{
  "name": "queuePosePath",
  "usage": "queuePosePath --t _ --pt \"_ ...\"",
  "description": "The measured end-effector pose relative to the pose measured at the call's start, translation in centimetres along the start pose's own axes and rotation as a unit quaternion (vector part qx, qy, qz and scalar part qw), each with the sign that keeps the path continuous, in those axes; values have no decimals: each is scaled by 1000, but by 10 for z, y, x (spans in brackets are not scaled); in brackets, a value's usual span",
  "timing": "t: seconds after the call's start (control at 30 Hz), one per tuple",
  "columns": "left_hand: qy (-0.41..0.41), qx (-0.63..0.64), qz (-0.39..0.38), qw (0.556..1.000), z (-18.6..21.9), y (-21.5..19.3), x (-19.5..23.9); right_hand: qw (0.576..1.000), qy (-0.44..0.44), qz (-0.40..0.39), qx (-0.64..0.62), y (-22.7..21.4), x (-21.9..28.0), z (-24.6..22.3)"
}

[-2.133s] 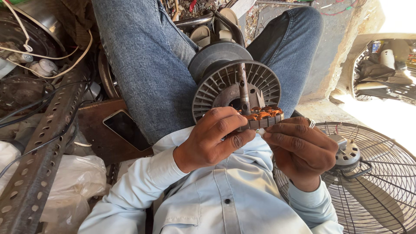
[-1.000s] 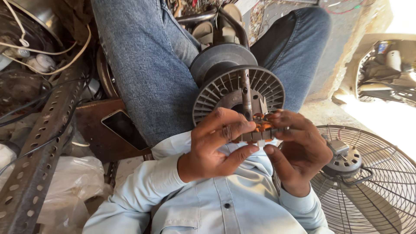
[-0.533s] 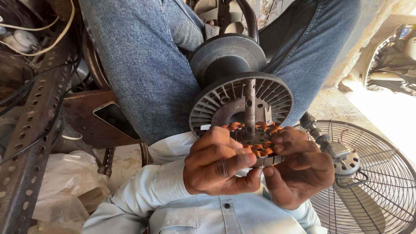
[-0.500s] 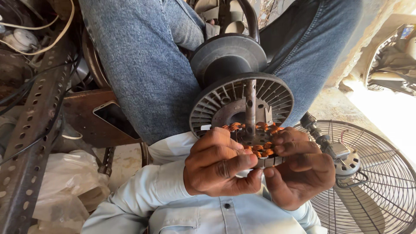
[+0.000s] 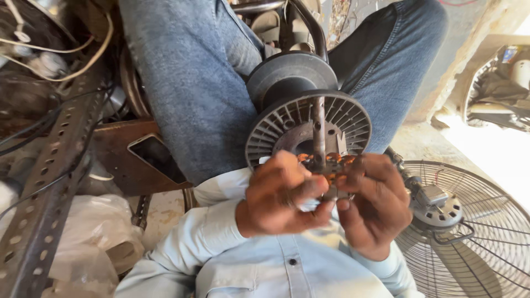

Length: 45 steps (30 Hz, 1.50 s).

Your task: The person works on the motor of a ceiling fan, stripping wires by hand and using shears to cut and trim electrical components.

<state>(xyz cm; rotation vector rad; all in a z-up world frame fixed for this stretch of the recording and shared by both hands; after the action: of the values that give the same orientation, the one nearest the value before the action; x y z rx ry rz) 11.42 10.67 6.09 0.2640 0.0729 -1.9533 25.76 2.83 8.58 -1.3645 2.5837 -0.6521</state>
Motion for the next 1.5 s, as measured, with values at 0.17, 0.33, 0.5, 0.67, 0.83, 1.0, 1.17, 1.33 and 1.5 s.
queuePosePath --t 0.17,0.33,0.5,0.67,0.83,1.0,1.17,1.33,1.5 --pt "3 -82 102 991 -17 -53 12 994 27 33 -102 -8 -3 -1" --pt "-4 -287 11 958 -27 -70 39 980 5 142 -141 -36 10 6" --pt "38 -356 -50 932 -26 -57 52 980 -17 152 -128 -47 26 -4" --pt "76 -389 -60 916 -24 -52 59 987 -11 129 -97 -49 34 -10" --pt "96 -410 -66 905 -25 -48 62 987 -8 114 -109 -49 36 -6" --pt "89 -399 -57 911 -25 -48 64 989 -8 96 -112 -46 40 -3" --pt "74 -415 -57 905 -28 -47 59 988 -3 95 -121 -46 37 1" --pt "105 -449 -75 884 -27 -41 58 991 -19 82 -107 -45 38 0" --pt "96 -416 -62 902 -15 -41 56 997 -35 37 -62 -28 44 -1"
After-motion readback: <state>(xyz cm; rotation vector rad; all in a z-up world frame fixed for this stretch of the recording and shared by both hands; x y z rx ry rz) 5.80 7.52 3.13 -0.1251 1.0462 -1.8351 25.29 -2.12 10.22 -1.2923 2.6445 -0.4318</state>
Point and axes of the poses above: each hand's wrist, its own x-axis away from the middle knuckle, its own y-axis out of the palm, z = x × y, the point moved 9 cm from there along -x, towards the middle knuckle, and after that the axes turned 11 degrees about z, right-handed, at the moved point
